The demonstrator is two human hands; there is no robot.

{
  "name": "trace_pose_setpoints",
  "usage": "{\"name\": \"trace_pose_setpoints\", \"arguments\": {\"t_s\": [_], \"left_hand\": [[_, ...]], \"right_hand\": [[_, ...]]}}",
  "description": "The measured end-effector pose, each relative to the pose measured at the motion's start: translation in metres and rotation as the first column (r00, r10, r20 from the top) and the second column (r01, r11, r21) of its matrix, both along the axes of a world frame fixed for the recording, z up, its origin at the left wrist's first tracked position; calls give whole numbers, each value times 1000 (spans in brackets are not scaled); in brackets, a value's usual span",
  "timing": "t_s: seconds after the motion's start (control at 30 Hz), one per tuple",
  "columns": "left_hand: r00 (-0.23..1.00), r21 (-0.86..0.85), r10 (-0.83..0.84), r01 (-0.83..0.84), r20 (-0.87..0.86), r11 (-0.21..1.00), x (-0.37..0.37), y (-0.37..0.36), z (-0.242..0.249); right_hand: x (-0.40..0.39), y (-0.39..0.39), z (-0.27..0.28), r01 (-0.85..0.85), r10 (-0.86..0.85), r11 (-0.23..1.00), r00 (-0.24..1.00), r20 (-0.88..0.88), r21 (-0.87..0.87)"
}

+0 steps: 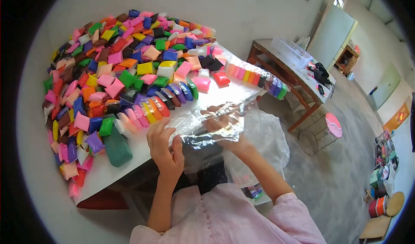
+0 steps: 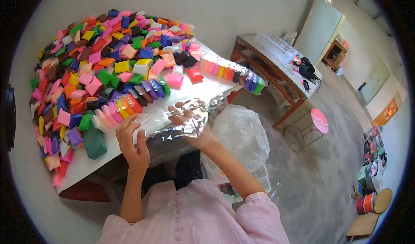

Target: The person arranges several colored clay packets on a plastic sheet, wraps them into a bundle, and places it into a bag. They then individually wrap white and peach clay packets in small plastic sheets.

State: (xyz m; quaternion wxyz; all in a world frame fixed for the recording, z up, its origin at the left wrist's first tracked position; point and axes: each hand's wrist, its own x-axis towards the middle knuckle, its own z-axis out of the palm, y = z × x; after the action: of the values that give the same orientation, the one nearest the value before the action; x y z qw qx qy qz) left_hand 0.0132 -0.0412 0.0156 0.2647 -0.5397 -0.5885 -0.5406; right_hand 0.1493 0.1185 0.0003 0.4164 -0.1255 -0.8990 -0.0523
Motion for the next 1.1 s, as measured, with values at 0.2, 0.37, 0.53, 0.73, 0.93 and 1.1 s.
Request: {"name": "trace_pose_setpoints", "arguments": {"t_s": [0.2, 0.37, 0.53, 0.73, 0.93, 1.1], "left_hand": [[987, -135, 136, -124, 82, 983, -10, 4, -16], [955, -170, 256, -230, 151, 958, -20, 11, -33], [863, 49, 490, -499, 125, 865, -10, 14, -23], [986, -128, -15, -6, -164, 992, 38, -28, -85], [942, -215, 147, -217, -303, 952, 51, 12, -49], [896, -344, 345, -429, -281, 835, 37, 32, -25]], "right_hand": [[-29, 8, -30, -101, 100, 995, 994, -40, -10], [-26, 5, -11, -260, 265, 963, 962, -67, 64], [-27, 0, -12, -132, 131, 983, 991, -12, -128], [-35, -5, -9, -12, 18, 994, 998, 57, -113], [-37, -4, -17, -85, 87, 994, 996, 26, -70], [-30, -6, -8, -82, 84, 995, 996, 41, -55]]}}
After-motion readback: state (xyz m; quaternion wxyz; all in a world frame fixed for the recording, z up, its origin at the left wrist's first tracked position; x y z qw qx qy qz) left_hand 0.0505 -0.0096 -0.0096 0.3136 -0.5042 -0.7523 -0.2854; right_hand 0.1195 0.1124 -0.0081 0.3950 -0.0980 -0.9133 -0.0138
